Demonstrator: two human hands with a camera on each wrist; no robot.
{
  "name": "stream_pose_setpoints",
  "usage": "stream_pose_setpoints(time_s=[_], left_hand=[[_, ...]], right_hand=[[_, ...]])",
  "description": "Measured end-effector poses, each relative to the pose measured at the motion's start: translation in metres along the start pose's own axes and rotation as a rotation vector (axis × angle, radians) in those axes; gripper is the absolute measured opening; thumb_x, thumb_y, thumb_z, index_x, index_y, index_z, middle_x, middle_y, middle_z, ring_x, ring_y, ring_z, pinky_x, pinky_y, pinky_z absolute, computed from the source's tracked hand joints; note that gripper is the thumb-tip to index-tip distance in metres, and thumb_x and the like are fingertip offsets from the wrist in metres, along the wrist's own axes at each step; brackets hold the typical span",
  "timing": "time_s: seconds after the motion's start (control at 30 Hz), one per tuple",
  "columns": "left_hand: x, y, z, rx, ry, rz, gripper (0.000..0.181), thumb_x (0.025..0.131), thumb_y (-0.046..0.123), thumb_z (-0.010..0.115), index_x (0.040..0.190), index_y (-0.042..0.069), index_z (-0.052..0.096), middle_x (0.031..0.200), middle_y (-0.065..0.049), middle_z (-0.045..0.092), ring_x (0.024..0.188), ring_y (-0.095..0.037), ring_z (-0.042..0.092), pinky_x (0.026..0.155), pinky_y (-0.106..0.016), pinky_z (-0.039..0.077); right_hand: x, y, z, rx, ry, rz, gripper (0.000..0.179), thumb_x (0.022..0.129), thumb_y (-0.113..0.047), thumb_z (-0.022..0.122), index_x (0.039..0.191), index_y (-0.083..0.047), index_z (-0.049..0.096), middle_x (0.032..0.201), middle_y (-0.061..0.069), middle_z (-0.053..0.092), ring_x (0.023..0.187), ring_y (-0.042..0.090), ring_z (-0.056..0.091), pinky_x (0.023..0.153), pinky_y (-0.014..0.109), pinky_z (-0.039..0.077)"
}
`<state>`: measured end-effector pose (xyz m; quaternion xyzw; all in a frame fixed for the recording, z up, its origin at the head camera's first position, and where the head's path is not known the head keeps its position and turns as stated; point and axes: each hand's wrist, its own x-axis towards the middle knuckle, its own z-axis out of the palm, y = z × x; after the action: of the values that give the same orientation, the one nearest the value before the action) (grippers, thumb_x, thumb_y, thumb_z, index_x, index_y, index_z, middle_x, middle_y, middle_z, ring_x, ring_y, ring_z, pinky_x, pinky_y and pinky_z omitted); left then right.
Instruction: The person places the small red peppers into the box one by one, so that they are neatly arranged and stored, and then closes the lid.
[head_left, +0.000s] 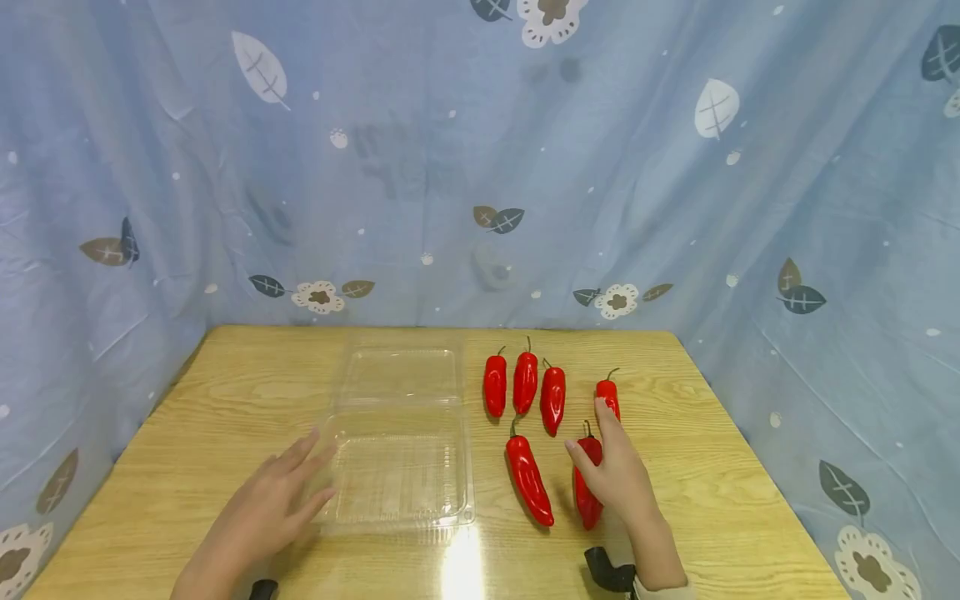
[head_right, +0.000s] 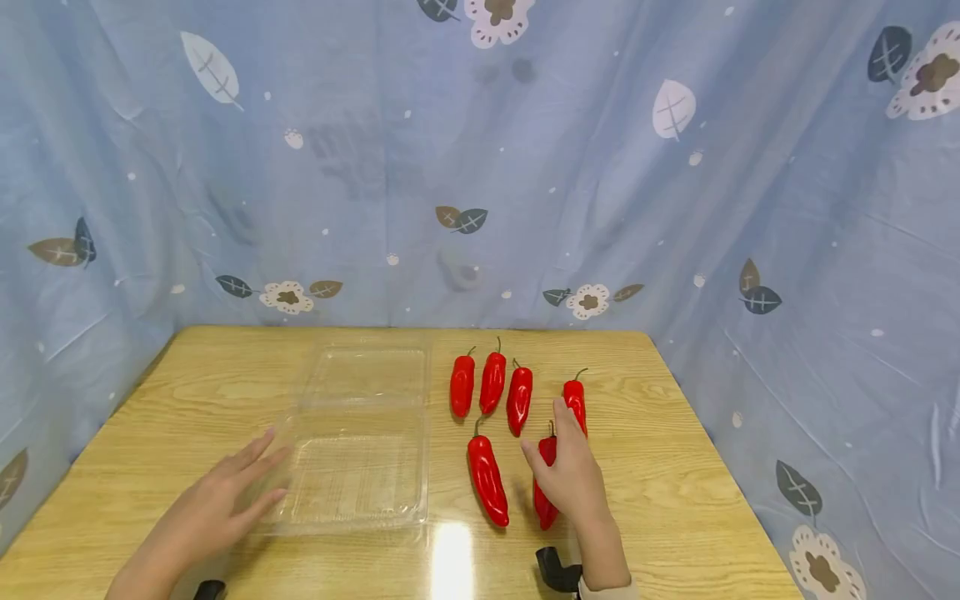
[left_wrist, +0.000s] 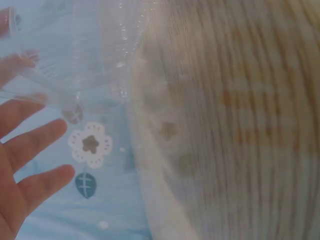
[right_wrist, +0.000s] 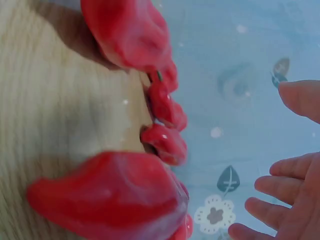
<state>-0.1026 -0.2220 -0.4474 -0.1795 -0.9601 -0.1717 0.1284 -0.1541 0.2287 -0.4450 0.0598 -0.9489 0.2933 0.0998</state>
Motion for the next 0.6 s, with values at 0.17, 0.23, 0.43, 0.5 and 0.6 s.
stream_pose_setpoints(time_s=[0.17,0.23,0.43,0.5,0.6], left_hand=[[-0.002,-0.003,-0.002,-0.114,-0.022,-0.011,0.050,0.090,0.033,0.065,0.136,0.018,0.054,0.146,-0.017,0.042,0.120,-0.043,0.052,0.089,-0.060,0.048],[-0.001,-0.004,-0.003,-0.169,-0.043,-0.022,0.049,0.091,0.033,0.063,0.136,0.017,0.054,0.147,-0.017,0.041,0.122,-0.044,0.051,0.091,-0.061,0.047],[-0.002,-0.010,-0.001,-0.260,-0.016,0.023,0.046,0.089,0.023,0.066,0.134,0.017,0.056,0.144,-0.019,0.044,0.122,-0.040,0.051,0.095,-0.057,0.044],[-0.003,-0.012,0.001,-0.265,0.007,0.049,0.047,0.087,0.020,0.069,0.132,0.019,0.057,0.142,-0.018,0.046,0.120,-0.038,0.052,0.095,-0.051,0.046],[-0.005,-0.017,0.005,-0.290,0.028,0.083,0.048,0.085,0.016,0.070,0.131,0.020,0.059,0.141,-0.017,0.048,0.119,-0.033,0.053,0.097,-0.035,0.047]], right_hand=[[0.000,0.007,-0.009,0.114,-0.007,0.049,0.079,0.092,-0.041,0.059,0.150,-0.001,0.022,0.153,0.023,0.027,0.138,0.045,0.028,0.109,0.062,0.030],[0.001,0.011,-0.013,0.152,-0.003,0.066,0.078,0.093,-0.041,0.058,0.150,-0.002,0.022,0.152,0.024,0.029,0.136,0.047,0.029,0.106,0.064,0.031],[0.003,0.026,-0.023,0.250,0.016,0.067,0.069,0.095,-0.031,0.057,0.149,-0.003,0.024,0.150,0.027,0.031,0.131,0.050,0.037,0.100,0.062,0.040],[0.004,0.033,-0.025,0.294,0.021,0.053,0.068,0.095,-0.026,0.059,0.149,-0.002,0.025,0.150,0.026,0.030,0.134,0.047,0.034,0.102,0.059,0.040],[0.006,0.045,-0.027,0.351,0.010,0.052,0.066,0.095,-0.023,0.058,0.148,-0.001,0.026,0.151,0.023,0.029,0.137,0.043,0.030,0.104,0.054,0.039]])
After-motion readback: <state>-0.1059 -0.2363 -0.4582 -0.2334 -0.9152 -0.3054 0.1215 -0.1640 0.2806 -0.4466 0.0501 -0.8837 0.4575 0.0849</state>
